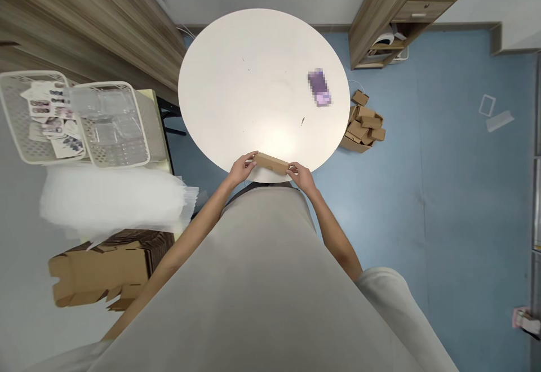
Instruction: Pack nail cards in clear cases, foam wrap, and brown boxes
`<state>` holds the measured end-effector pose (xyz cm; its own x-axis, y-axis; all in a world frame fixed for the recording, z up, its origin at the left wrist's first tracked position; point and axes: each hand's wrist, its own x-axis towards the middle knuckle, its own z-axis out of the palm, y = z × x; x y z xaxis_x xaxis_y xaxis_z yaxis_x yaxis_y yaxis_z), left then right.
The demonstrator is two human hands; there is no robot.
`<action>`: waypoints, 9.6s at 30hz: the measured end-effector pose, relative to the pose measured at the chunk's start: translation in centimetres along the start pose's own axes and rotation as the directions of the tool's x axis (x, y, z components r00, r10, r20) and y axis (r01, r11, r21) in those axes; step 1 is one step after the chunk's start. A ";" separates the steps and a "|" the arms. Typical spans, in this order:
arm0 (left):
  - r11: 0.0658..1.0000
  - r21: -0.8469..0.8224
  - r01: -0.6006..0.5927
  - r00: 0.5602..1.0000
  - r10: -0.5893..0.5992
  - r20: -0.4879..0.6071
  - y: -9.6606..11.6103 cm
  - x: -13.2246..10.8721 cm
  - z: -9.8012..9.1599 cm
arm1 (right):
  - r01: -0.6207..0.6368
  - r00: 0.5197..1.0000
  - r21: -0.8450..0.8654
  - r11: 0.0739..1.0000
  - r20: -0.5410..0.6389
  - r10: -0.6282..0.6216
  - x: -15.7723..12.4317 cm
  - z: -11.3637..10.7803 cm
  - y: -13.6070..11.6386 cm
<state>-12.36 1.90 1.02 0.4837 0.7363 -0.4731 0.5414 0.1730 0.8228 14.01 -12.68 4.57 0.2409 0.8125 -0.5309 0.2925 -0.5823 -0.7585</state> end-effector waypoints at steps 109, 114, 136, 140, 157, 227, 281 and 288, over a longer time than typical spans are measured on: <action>0.956 -0.138 0.259 0.944 -0.280 -0.172 37.6 32.8 49.7 | -0.239 0.845 0.474 0.848 -0.329 0.422 21.3 -62.6 22.0; 0.949 -0.177 0.260 0.955 -0.280 -0.097 32.9 28.0 45.9 | -0.214 0.880 0.409 0.887 -0.313 0.357 21.1 -58.1 20.6; 0.852 -0.422 0.309 0.886 -0.419 -0.198 16.2 13.0 20.9 | -0.044 0.988 0.163 0.986 -0.137 0.067 18.0 -29.6 3.2; 0.835 -0.437 0.334 0.879 -0.443 -0.174 15.8 13.1 21.3 | -0.043 0.990 0.171 0.984 -0.127 0.066 19.7 -29.0 3.2; 0.891 -0.297 0.343 0.868 -0.421 -0.262 20.4 15.8 24.8 | 0.035 0.996 0.122 0.992 -0.084 -0.024 22.1 -32.5 4.0; 0.962 -0.008 0.272 0.793 -0.229 -0.565 15.3 31.0 17.8 | 0.425 0.905 -0.640 0.639 0.279 -0.322 37.9 -23.4 -1.2; 0.975 -0.118 0.190 0.792 -0.224 -0.568 13.8 31.3 18.0 | 0.413 0.909 -0.628 0.659 0.241 -0.341 33.8 -24.0 1.9; 0.986 -0.077 0.149 0.769 -0.164 -0.618 12.6 31.3 18.3 | 0.455 0.889 -0.668 0.589 0.301 -0.346 34.0 -23.7 2.5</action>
<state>22.19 15.18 -9.14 -0.1424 0.9420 -0.3039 0.5531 0.3303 0.7648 44.83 12.86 -6.44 -0.1651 0.9318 -0.3233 0.8998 0.0081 -0.4362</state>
